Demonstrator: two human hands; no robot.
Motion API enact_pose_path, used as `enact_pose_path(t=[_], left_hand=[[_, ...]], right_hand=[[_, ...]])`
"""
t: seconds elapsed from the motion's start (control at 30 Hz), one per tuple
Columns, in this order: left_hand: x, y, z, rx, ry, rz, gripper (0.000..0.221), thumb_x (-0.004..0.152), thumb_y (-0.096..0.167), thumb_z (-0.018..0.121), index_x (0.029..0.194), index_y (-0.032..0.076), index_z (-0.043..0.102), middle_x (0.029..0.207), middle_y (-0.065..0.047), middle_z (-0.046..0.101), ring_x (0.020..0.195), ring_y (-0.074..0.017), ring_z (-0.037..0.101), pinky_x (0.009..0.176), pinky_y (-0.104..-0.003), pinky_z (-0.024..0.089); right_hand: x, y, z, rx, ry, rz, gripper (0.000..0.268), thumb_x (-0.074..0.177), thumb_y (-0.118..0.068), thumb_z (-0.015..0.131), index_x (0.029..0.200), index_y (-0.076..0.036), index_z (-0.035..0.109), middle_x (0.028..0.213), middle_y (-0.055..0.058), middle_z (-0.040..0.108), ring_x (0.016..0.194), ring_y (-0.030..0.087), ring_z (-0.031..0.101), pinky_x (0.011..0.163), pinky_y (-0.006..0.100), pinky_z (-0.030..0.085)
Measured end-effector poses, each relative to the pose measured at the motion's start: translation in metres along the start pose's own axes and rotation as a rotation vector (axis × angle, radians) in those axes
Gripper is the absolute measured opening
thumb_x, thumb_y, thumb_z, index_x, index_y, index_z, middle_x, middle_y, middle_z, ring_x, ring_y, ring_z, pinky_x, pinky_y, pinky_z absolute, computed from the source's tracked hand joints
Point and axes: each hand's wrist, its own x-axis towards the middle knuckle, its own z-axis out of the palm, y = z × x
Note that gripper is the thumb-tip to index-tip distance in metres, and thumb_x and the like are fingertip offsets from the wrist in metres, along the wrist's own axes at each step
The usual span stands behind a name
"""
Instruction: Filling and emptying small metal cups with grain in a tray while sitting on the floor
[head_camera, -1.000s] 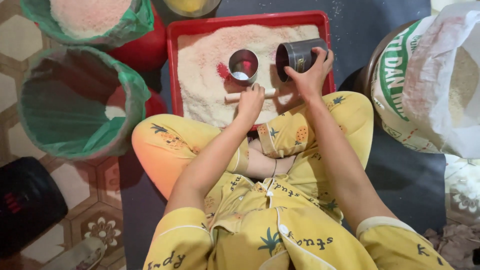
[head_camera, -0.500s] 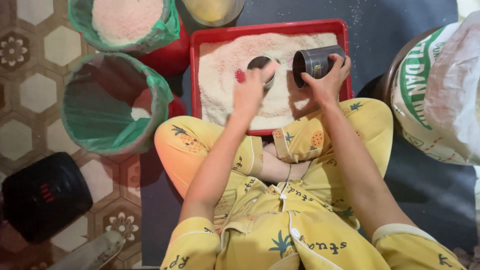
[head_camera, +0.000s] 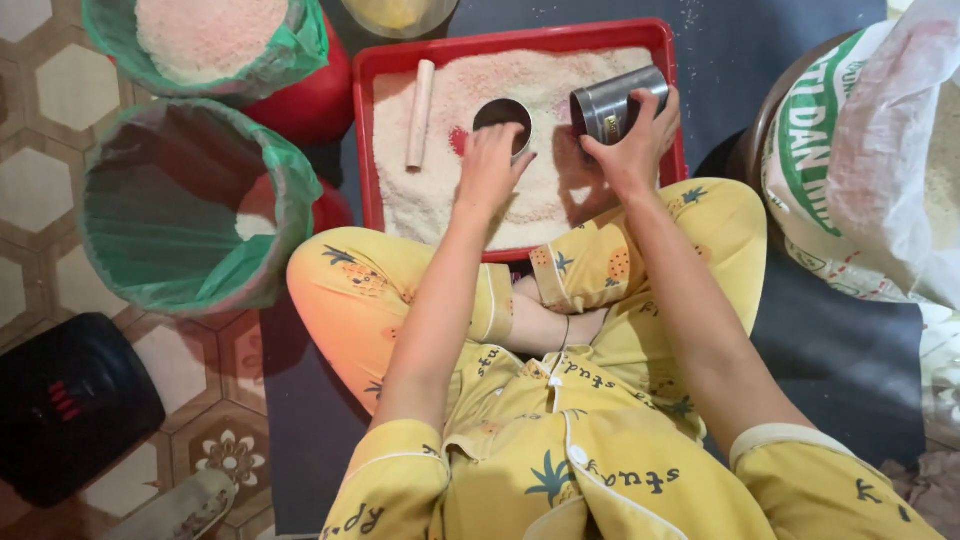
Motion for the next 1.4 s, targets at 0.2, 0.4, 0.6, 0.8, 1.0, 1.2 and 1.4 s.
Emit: enact_pose_path(t=[0.2, 0.4, 0.6, 0.8, 1.0, 1.2, 1.4], left_hand=[[-0.005, -0.041, 0.047, 0.544, 0.084, -0.112, 0.009, 0.09, 0.015, 0.059, 0.092, 0.014, 0.067, 0.082, -0.007, 0.072, 0.074, -0.024, 0.071, 0.074, -0.039, 0.049], [-0.013, -0.006, 0.01, -0.069, -0.295, -0.454, 0.025, 0.101, 0.011, 0.048, 0.118, -0.004, 0.058, 0.106, -0.026, 0.071, 0.097, -0.0394, 0.074, 0.092, -0.051, 0.059], [-0.02, 0.003, 0.043, -0.114, -0.314, -0.456, 0.023, 0.105, 0.023, 0.049, 0.116, 0.005, 0.057, 0.109, -0.023, 0.07, 0.098, -0.0486, 0.073, 0.085, -0.06, 0.059], [-0.016, 0.009, 0.024, -0.359, -0.276, -0.659, 0.03, 0.105, 0.027, 0.045, 0.124, 0.005, 0.056, 0.115, -0.027, 0.07, 0.11, -0.0499, 0.069, 0.094, -0.06, 0.056], [0.002, -0.004, 0.02, -0.455, 0.129, -0.765, 0.032, 0.106, 0.028, 0.046, 0.125, 0.007, 0.059, 0.117, -0.028, 0.07, 0.117, -0.0503, 0.064, 0.106, -0.061, 0.047], [0.007, -0.029, 0.017, -0.048, 0.337, -0.193, 0.021, 0.106, 0.01, 0.048, 0.121, 0.003, 0.06, 0.096, -0.021, 0.071, 0.097, -0.0356, 0.069, 0.097, -0.046, 0.05], [0.003, -0.039, 0.067, 0.334, 0.157, 0.234, 0.007, 0.096, 0.018, 0.057, 0.097, 0.024, 0.062, 0.084, 0.002, 0.072, 0.089, -0.011, 0.068, 0.107, -0.038, 0.037]], right_hand=[[-0.007, -0.007, -0.005, -0.304, 0.039, -0.063, 0.087, 0.069, -0.04, 0.096, 0.133, -0.014, 0.043, 0.153, 0.027, 0.022, 0.135, 0.049, 0.032, 0.11, 0.062, 0.025], [-0.021, -0.011, -0.002, -0.445, 0.013, -0.141, 0.082, 0.076, -0.056, 0.086, 0.133, -0.01, 0.048, 0.144, 0.031, 0.029, 0.118, 0.05, 0.038, 0.091, 0.06, 0.034], [-0.046, -0.04, 0.003, -0.277, -0.083, -0.063, 0.09, 0.07, -0.068, 0.086, 0.132, -0.016, 0.047, 0.142, 0.027, 0.034, 0.118, 0.051, 0.047, 0.09, 0.065, 0.044], [-0.043, -0.034, 0.01, 0.003, -0.194, 0.122, 0.09, 0.069, -0.061, 0.091, 0.134, -0.019, 0.045, 0.139, 0.021, 0.035, 0.127, 0.05, 0.043, 0.099, 0.067, 0.041], [-0.034, -0.004, 0.021, 0.343, -0.036, 0.261, 0.081, 0.077, -0.053, 0.097, 0.129, -0.018, 0.047, 0.132, 0.021, 0.046, 0.129, 0.045, 0.046, 0.111, 0.056, 0.036], [-0.028, 0.007, 0.017, 0.527, 0.137, 0.387, 0.077, 0.082, -0.05, 0.096, 0.133, -0.025, 0.045, 0.132, 0.021, 0.045, 0.131, 0.039, 0.048, 0.115, 0.045, 0.034], [-0.024, 0.01, 0.02, 0.522, 0.216, 0.387, 0.077, 0.077, -0.046, 0.1, 0.131, -0.025, 0.048, 0.13, 0.022, 0.047, 0.129, 0.041, 0.051, 0.115, 0.044, 0.034]])
